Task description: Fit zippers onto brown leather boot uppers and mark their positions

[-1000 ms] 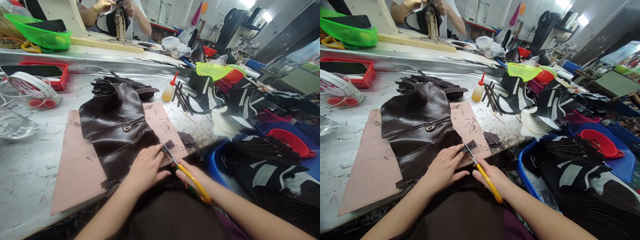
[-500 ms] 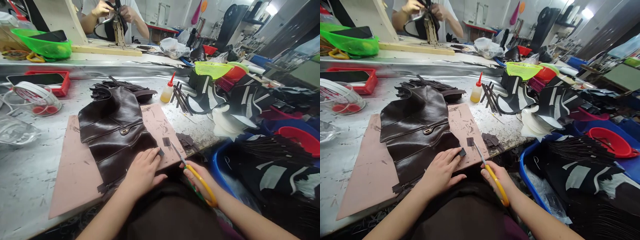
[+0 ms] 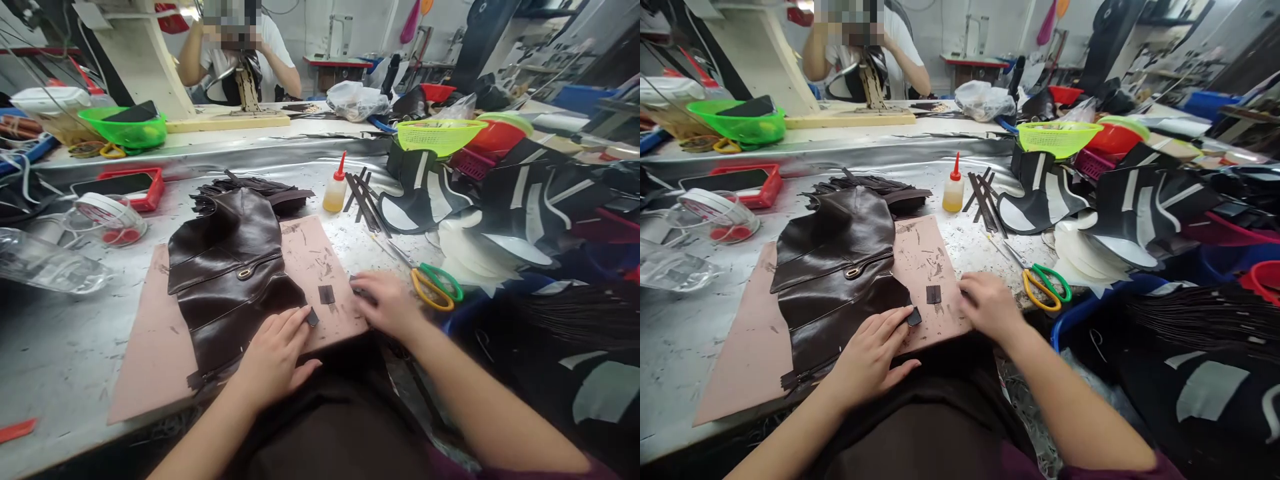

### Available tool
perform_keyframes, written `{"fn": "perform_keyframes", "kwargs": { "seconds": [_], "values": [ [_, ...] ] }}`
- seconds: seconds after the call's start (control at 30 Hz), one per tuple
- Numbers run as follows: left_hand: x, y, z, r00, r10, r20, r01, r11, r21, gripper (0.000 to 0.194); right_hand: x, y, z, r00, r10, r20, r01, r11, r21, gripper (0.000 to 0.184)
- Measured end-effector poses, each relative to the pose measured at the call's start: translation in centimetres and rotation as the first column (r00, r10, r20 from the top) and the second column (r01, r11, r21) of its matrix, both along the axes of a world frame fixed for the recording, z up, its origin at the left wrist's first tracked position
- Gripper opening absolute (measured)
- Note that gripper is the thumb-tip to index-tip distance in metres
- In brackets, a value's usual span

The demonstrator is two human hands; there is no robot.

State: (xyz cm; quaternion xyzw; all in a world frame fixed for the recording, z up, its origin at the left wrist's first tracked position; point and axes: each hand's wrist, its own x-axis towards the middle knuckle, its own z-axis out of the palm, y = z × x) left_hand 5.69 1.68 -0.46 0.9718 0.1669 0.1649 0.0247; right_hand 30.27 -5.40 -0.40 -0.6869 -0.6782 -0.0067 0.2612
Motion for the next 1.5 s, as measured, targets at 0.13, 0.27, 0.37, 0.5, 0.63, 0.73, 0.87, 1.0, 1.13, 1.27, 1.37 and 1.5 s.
{"fn": "perform_keyframes", "kwargs": {
  "seconds": [0.13, 0.27, 0.37, 0.5, 0.63, 0.73, 0.87, 1.0, 1.13, 1.27, 1.37, 1.5],
  "values": [
    [-0.1, -0.2, 0.2, 1.000, -0.001, 0.000, 0.001, 1.000, -0.004, 0.037, -4.1, 2.4, -0.1, 0.974, 0.217, -0.072, -0.217, 0.976, 0.002, 0.024],
    [-0.1, -0.1, -0.2, 0.999, 0.038, 0.020, -0.039, 0.999, 0.004, 0.044, -1.4, 2.2, 0.2, 0.981, -0.032, -0.190, 0.030, 0.999, -0.012, 0.025],
    [0.2, 0.0, 0.1, 0.998, 0.055, -0.006, -0.055, 0.998, -0.019, 0.040, 1.8, 0.7, -0.2, 0.938, -0.293, -0.184, 0.252, 0.943, -0.218, 0.009],
    [1.0, 0.2, 2.0, 0.980, 0.074, -0.186, -0.099, 0.986, -0.131, 0.033, 2.3, -0.8, -0.6, 0.947, -0.321, -0.021, 0.318, 0.945, -0.078, 0.015],
    [1.6, 0.5, 3.8, 0.942, 0.062, -0.329, -0.139, 0.967, -0.215, 0.030, -1.2, -0.4, 0.3, 0.992, 0.100, 0.084, -0.114, 0.976, 0.187, 0.022],
    [2.0, 1.0, 3.8, 0.947, 0.072, -0.313, -0.140, 0.969, -0.201, 0.023, -3.6, 1.0, 0.8, 0.847, 0.495, 0.192, -0.518, 0.851, 0.089, 0.019],
    [2.4, 1.2, 2.3, 0.993, 0.058, -0.102, -0.065, 0.995, -0.071, 0.011, -4.2, 2.7, 0.3, 0.796, 0.575, 0.189, -0.594, 0.803, 0.058, 0.021],
    [2.5, 0.9, 0.8, 0.994, 0.086, 0.072, -0.088, 0.996, 0.018, 0.020, -4.0, 3.2, 0.2, 0.832, 0.540, -0.125, -0.530, 0.842, 0.102, 0.016],
    [2.2, 0.3, 0.4, 0.976, 0.095, 0.197, -0.104, 0.994, 0.035, 0.026, -4.6, 2.8, 0.9, 0.779, 0.449, -0.437, -0.515, 0.856, -0.037, 0.009],
    [1.8, -0.3, 0.6, 0.958, 0.067, 0.280, -0.080, 0.996, 0.035, 0.020, -5.5, 2.2, 1.4, 0.759, 0.389, -0.522, -0.504, 0.859, -0.092, 0.009],
    [1.6, -0.7, 0.8, 0.935, 0.035, 0.354, -0.045, 0.999, 0.020, 0.015, -5.9, 1.9, 1.6, 0.768, 0.402, -0.498, -0.508, 0.857, -0.091, 0.015],
    [1.5, -0.9, 0.9, 0.922, 0.022, 0.387, -0.019, 1.000, -0.011, 0.011, -6.1, 1.6, 1.5, 0.742, 0.412, -0.529, -0.528, 0.845, -0.083, 0.020]
  ]
}}
